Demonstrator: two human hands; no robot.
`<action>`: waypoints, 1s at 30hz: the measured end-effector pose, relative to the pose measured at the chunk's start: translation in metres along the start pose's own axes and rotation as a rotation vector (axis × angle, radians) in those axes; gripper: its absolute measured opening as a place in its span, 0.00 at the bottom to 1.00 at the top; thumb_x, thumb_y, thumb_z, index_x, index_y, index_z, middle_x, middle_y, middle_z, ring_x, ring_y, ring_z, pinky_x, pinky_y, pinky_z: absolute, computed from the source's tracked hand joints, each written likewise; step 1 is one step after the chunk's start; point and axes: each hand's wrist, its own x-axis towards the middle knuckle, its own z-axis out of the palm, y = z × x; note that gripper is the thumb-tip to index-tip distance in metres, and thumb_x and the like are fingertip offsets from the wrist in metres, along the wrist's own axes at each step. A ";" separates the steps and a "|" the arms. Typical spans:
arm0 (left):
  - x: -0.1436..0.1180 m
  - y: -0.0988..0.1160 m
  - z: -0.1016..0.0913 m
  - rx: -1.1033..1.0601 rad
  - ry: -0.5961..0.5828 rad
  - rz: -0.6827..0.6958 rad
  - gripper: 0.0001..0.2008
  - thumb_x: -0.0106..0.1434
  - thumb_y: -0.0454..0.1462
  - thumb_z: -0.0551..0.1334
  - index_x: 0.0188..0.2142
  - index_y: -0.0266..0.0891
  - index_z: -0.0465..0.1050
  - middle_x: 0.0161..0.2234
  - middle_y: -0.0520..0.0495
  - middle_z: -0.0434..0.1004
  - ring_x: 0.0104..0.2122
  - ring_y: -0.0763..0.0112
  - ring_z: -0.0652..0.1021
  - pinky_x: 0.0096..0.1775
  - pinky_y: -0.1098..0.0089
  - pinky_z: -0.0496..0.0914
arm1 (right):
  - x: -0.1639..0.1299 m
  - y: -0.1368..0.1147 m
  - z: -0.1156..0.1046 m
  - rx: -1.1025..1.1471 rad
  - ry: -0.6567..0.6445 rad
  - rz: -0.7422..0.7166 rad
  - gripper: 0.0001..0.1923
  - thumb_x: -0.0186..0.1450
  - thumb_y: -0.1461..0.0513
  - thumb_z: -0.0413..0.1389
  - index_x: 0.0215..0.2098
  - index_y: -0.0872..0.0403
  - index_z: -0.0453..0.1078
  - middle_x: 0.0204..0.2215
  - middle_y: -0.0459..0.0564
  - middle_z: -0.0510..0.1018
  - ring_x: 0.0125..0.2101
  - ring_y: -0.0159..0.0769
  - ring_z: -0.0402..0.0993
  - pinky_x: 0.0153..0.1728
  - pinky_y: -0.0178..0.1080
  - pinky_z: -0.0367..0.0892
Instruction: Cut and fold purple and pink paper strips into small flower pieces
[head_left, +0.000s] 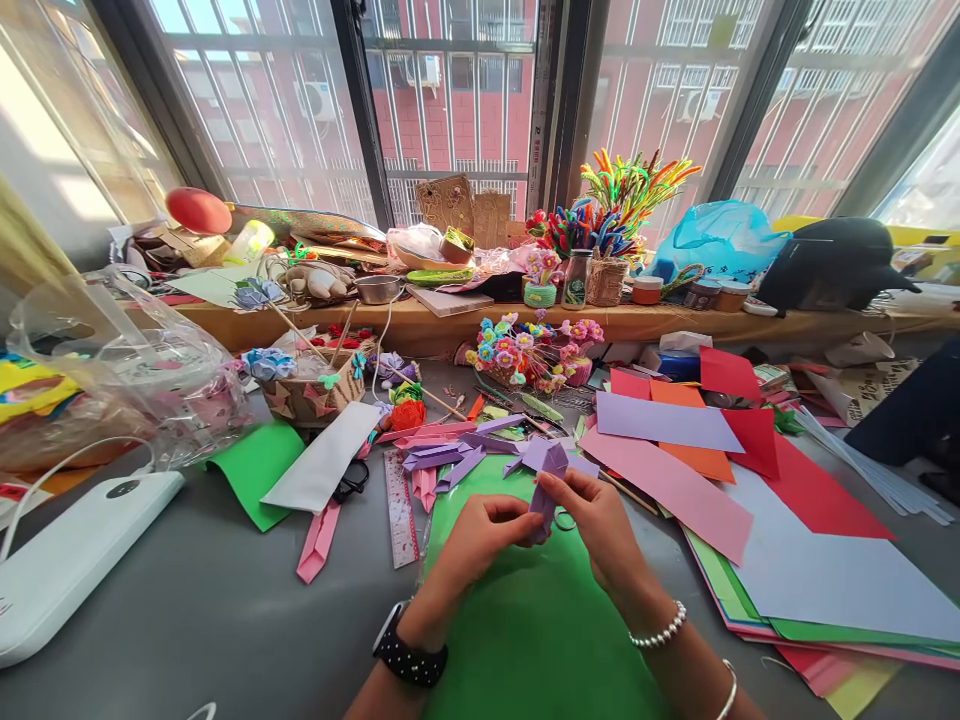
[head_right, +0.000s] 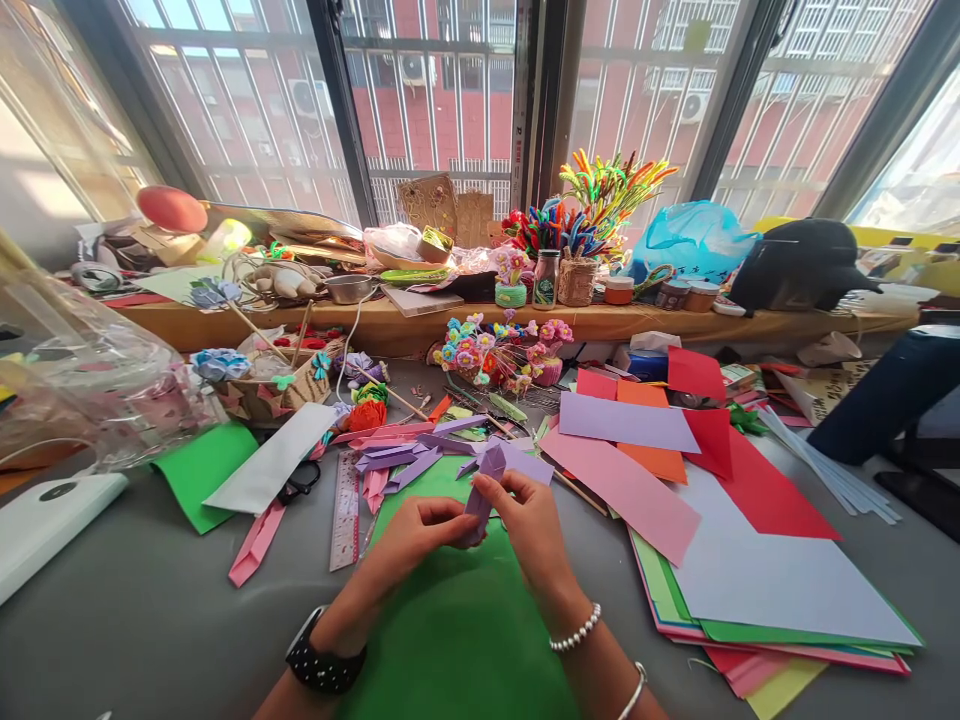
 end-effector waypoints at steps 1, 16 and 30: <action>0.000 -0.001 0.000 -0.003 -0.021 -0.003 0.12 0.47 0.44 0.64 0.23 0.35 0.75 0.22 0.49 0.76 0.26 0.70 0.74 0.31 0.74 0.66 | 0.000 0.000 0.000 -0.024 0.020 -0.018 0.16 0.52 0.53 0.57 0.17 0.56 0.65 0.15 0.41 0.62 0.20 0.28 0.56 0.23 0.32 0.55; 0.000 0.000 -0.005 -0.044 0.085 0.010 0.13 0.48 0.44 0.63 0.23 0.34 0.74 0.22 0.48 0.77 0.25 0.71 0.74 0.30 0.73 0.67 | 0.002 -0.003 -0.006 -0.069 0.033 -0.031 0.15 0.53 0.52 0.56 0.21 0.57 0.70 0.17 0.43 0.66 0.21 0.29 0.59 0.22 0.32 0.55; 0.004 -0.003 -0.008 -0.098 0.113 -0.003 0.16 0.44 0.44 0.66 0.28 0.33 0.73 0.21 0.49 0.76 0.22 0.71 0.75 0.28 0.72 0.68 | 0.005 -0.002 -0.009 -0.069 0.005 -0.016 0.14 0.51 0.53 0.58 0.26 0.56 0.68 0.16 0.41 0.66 0.18 0.29 0.63 0.19 0.32 0.58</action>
